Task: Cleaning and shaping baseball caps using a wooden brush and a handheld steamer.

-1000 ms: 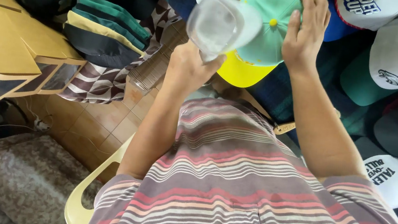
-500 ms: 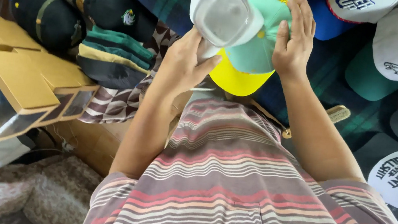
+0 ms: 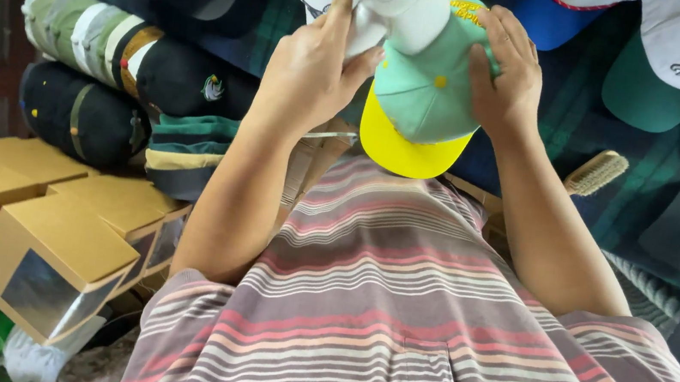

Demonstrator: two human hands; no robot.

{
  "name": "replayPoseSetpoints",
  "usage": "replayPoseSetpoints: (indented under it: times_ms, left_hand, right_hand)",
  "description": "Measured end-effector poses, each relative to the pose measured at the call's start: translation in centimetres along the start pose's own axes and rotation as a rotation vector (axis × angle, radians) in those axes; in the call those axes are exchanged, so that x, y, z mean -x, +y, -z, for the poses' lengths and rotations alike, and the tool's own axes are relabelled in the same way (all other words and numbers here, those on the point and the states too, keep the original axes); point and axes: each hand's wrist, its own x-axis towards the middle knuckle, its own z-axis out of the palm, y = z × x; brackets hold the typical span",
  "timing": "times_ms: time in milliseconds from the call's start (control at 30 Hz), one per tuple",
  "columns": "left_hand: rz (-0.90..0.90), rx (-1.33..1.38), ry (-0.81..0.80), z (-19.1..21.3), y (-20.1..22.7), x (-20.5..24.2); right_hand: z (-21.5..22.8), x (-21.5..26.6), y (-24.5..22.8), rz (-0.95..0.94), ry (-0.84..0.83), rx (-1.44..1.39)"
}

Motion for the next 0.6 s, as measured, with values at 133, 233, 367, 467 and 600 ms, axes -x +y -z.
replayPoseSetpoints:
  times_ms: [133,233,367,467,600]
  left_hand:
    - [-0.076,0.049,-0.152,2.1,-1.0,-3.1]
    - [-0.086,0.078,-0.221,2.8,-1.7,-4.7]
    - [-0.177,0.156,-0.318,4.7,-2.1,-6.1]
    - [-0.203,0.135,-0.216,3.6,-2.8,-6.9]
    - [-0.259,0.123,-0.343,4.1,-1.0,-8.7]
  right_hand:
    - [-0.3,0.2,-0.8,-0.061,0.001,-0.073]
    - [-0.9,0.2,-2.3,-0.051,0.086,-0.007]
    - [-1.4,0.1,-2.8,0.026,0.177,0.065]
    - [-1.1,0.2,-3.5,-0.051,0.142,0.055]
    - [-1.4,0.3,-2.8,-0.057,0.135,0.064]
